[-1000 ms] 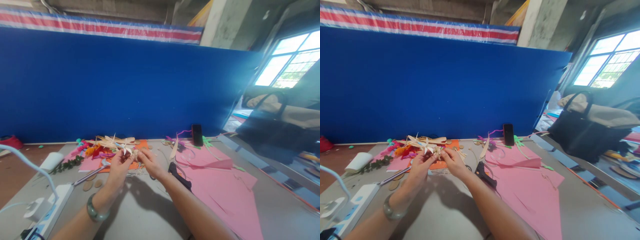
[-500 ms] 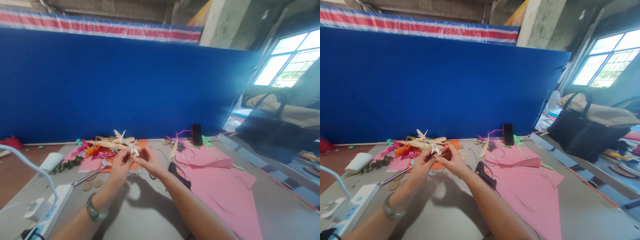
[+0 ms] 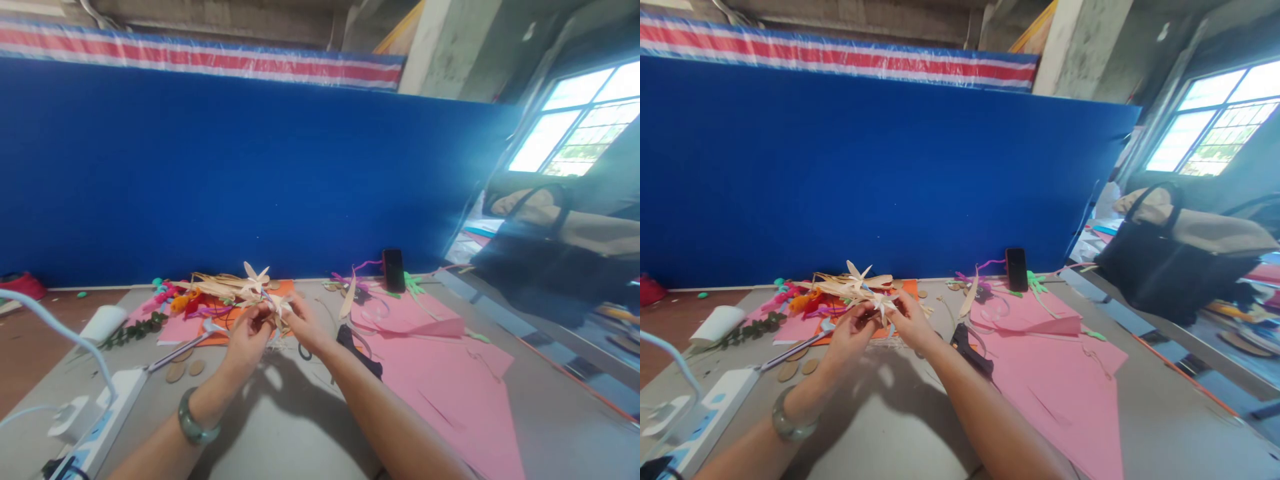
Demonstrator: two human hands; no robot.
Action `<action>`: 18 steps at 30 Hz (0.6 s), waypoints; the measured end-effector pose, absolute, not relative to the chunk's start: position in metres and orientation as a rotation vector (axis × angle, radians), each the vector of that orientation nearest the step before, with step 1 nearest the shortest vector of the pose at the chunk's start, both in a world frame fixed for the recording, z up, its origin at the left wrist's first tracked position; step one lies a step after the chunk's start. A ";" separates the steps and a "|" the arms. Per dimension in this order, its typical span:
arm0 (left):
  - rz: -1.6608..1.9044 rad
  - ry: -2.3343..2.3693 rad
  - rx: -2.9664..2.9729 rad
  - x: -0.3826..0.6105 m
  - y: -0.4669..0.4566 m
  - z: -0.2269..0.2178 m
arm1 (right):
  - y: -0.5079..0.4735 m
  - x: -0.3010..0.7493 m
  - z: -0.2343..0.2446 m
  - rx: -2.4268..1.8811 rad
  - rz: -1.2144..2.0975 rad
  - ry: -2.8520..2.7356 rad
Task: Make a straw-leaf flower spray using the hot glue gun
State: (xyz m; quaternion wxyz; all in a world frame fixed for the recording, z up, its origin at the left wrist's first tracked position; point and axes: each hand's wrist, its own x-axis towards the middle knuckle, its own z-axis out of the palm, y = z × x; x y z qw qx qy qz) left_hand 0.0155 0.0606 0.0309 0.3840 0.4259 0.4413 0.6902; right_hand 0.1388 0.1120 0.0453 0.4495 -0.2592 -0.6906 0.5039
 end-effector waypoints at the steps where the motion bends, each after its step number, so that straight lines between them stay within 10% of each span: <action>1: 1.754 1.126 1.097 0.015 0.060 0.031 | 0.112 0.138 0.045 -0.627 1.247 -1.704; 18: 1.827 1.188 1.180 0.014 0.056 0.033 | 0.116 0.132 0.030 -0.724 1.443 -1.498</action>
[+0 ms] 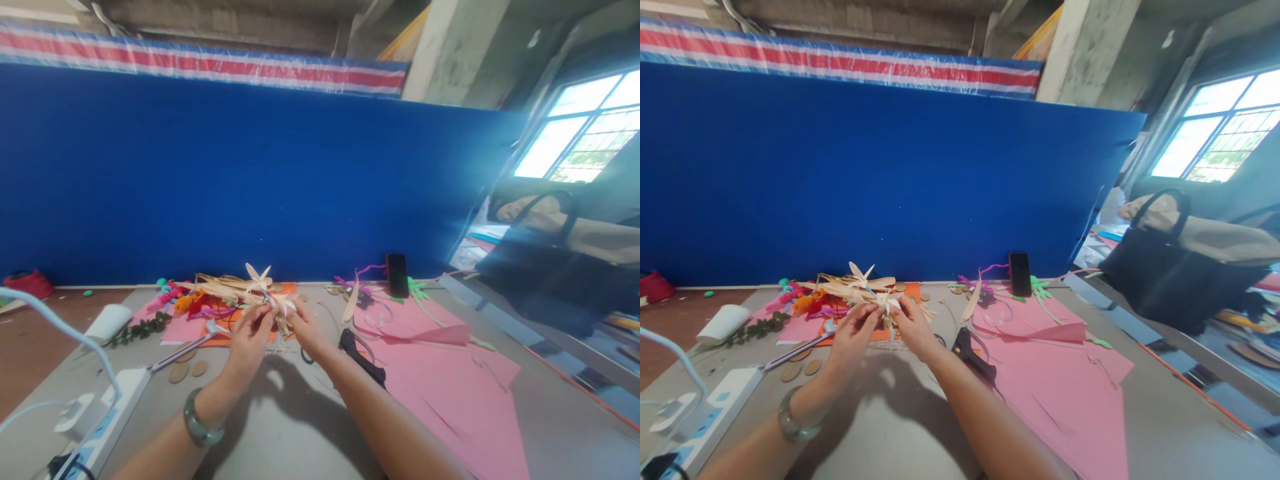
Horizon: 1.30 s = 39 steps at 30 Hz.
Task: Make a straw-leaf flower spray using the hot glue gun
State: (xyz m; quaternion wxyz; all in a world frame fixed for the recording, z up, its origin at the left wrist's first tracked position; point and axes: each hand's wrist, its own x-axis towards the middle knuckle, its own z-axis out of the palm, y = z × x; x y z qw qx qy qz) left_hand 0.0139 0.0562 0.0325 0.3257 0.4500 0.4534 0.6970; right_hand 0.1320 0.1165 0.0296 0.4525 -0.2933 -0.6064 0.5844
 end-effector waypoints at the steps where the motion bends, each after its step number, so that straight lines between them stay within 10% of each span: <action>1: 1.809 1.157 1.163 0.014 0.056 0.032 | 0.117 0.132 0.030 -0.732 1.464 -1.472; 39: 1.942 1.796 2.284 -0.017 0.038 0.053 | 0.101 0.127 0.029 -0.749 0.947 -1.820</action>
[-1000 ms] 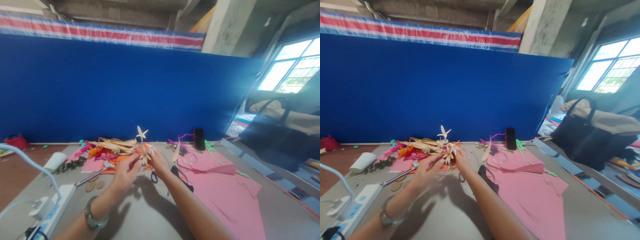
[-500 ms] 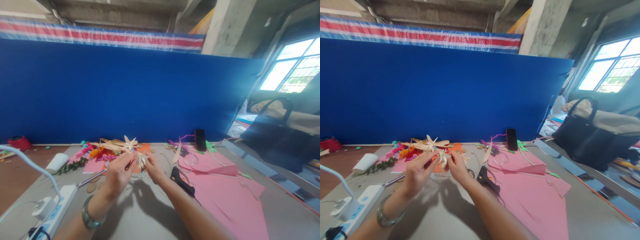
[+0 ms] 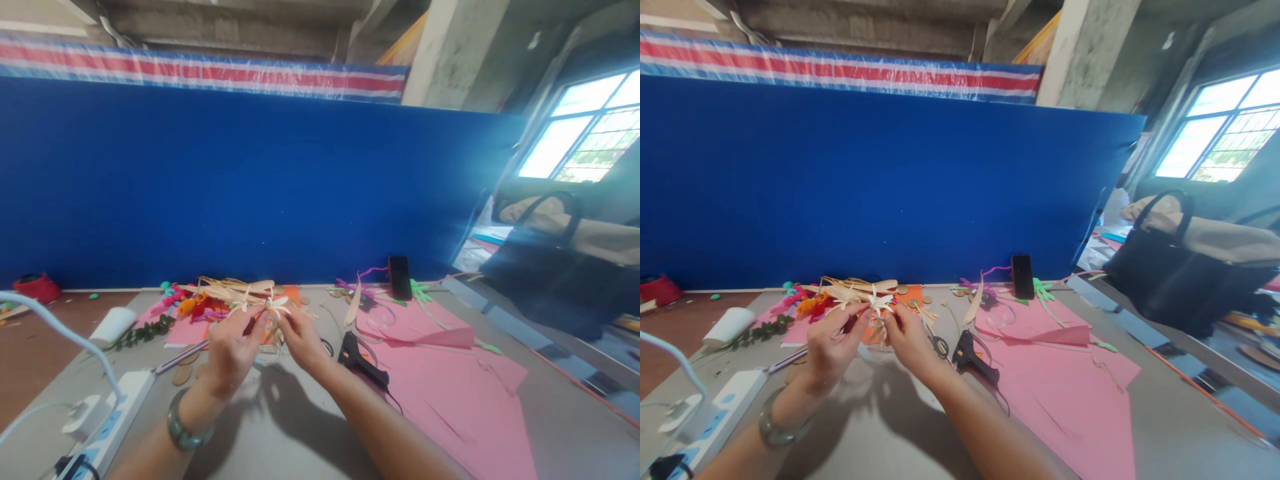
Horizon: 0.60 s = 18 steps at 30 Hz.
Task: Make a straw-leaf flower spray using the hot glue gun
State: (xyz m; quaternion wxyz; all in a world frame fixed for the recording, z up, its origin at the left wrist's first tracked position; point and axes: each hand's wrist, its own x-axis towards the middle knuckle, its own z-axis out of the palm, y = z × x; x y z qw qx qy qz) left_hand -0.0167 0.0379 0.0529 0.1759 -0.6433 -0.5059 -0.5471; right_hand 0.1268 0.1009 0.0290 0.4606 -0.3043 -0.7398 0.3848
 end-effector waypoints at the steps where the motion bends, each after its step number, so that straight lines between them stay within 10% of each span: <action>1: -1.556 -1.435 -1.808 -0.017 0.038 0.053 | 0.101 0.126 0.029 -0.745 0.970 -1.800; 18: -1.600 -1.511 -1.755 -0.021 0.037 0.058 | 0.094 0.123 0.032 -0.720 1.077 -1.575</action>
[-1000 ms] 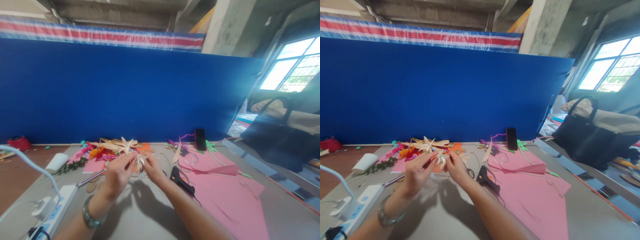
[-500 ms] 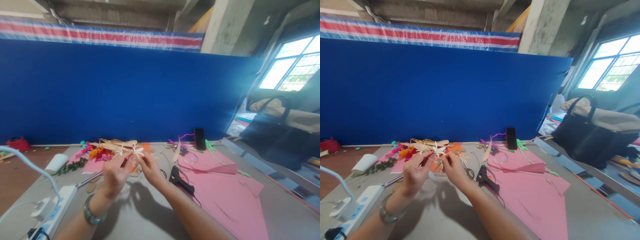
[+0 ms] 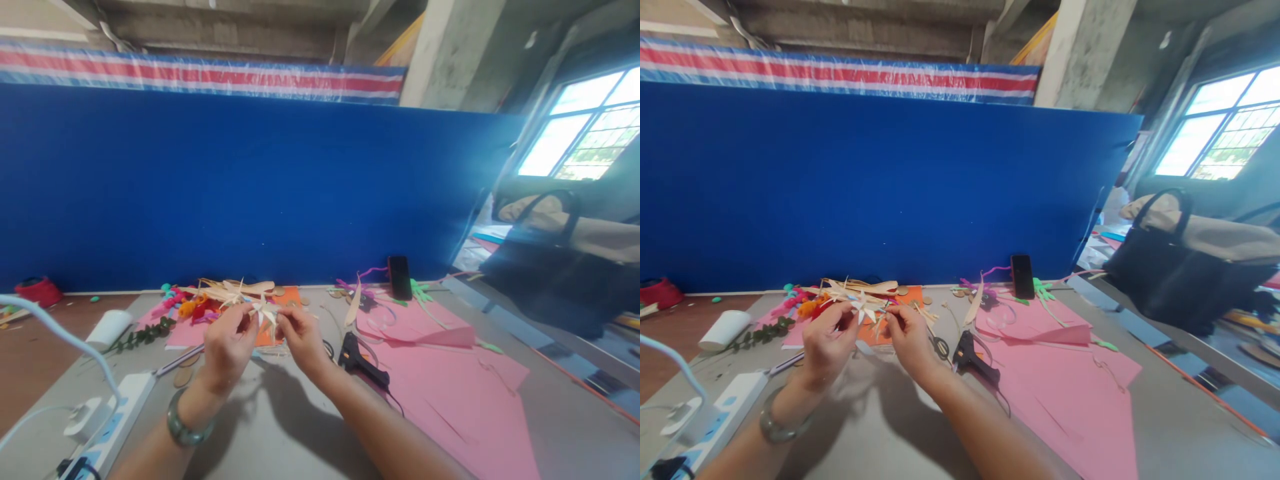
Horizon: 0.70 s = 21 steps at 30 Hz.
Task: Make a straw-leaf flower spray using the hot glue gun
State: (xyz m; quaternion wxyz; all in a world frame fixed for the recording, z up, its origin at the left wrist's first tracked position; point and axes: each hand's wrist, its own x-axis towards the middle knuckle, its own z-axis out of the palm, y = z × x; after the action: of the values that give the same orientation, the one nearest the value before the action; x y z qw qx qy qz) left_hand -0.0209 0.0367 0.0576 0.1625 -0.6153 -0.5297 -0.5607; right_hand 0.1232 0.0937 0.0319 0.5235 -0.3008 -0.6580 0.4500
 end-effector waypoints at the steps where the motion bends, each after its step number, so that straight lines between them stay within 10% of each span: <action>1: -1.613 -1.518 -1.755 -0.021 0.036 0.059 | 0.094 0.123 0.031 -0.716 1.073 -1.560; 21: -2.192 -1.758 -1.694 -0.025 0.046 0.053 | 0.090 0.114 0.015 -0.696 1.050 -1.533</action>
State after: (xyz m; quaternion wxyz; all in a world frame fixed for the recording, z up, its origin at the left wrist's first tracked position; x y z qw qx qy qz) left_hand -0.0254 0.0459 0.0529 -0.0695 -0.5151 -0.5345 -0.6664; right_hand 0.1142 0.0903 0.0145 0.5468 -0.2937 -0.6469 0.4431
